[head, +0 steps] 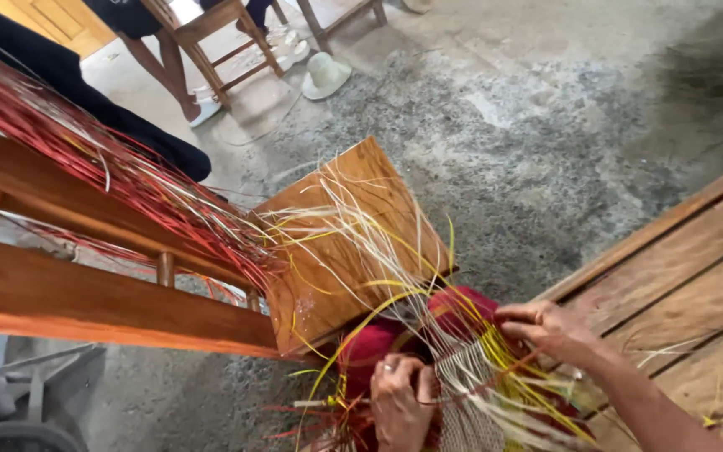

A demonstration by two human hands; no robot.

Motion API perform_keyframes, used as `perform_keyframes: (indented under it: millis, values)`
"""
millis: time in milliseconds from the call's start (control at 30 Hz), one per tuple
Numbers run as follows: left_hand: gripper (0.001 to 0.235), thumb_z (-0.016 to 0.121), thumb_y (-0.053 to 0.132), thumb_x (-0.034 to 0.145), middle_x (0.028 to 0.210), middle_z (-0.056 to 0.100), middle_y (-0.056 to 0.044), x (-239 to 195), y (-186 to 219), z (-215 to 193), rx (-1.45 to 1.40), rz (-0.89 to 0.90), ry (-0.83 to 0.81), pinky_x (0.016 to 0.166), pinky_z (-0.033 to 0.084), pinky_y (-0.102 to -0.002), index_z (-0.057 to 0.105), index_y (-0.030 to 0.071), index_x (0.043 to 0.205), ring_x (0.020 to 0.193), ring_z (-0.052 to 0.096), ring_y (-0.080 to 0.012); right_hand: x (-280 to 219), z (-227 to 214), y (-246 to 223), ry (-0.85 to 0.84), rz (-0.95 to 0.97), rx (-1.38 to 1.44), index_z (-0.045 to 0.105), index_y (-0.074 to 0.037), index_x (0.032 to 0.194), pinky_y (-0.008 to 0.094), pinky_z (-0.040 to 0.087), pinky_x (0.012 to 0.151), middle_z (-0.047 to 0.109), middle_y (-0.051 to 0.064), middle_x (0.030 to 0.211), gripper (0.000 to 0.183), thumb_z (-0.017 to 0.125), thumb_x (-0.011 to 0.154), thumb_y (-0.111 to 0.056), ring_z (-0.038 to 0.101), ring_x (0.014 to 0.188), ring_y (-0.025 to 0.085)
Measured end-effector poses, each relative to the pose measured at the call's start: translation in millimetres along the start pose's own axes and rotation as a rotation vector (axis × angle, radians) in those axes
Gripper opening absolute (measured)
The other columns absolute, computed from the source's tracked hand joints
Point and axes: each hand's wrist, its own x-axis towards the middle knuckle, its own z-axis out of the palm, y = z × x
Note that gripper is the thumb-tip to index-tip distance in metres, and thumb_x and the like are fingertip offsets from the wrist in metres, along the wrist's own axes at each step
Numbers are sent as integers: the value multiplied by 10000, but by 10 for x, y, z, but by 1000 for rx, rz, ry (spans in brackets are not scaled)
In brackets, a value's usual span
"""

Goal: Weaving colored strands into a mesh pattern on a wooden frame

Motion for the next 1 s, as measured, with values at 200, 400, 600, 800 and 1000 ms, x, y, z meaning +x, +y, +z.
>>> perform_keyframes:
  millis: [200,400,600,800,1000]
  values:
    - [119,654,333,903,819,700,-3,-150,-89,147,65,-44,-63,790,454,-431,650,231,844,822,631,-284,21,-27,84,-37,45,3,809,-21,1285,246,519,761,857,69,1102,413,753,889,-125,696,890,128]
    - [146,619,357,929,826,710,-4,-125,-196,234,52,9,-84,795,446,-437,630,232,854,826,640,-291,372,5,179,71,198,170,857,-17,1074,255,289,568,765,59,875,228,743,949,-170,501,669,120]
    - [123,629,312,933,821,688,11,-114,-128,150,52,46,-39,806,446,-415,626,218,854,821,623,-278,675,139,616,109,109,479,799,84,951,286,492,506,775,193,779,169,814,848,-49,668,595,228]
    - [131,593,285,942,810,677,-4,-160,-200,186,55,75,-2,759,462,-416,616,204,843,791,621,-277,657,131,935,116,37,319,786,25,928,256,385,511,680,64,717,140,773,906,-112,551,579,133]
    - [126,618,299,930,892,672,-44,-157,-249,170,22,87,-24,771,484,-439,644,186,881,846,613,-295,447,100,588,76,100,366,775,67,1018,245,223,365,581,102,593,179,638,910,26,387,391,138]
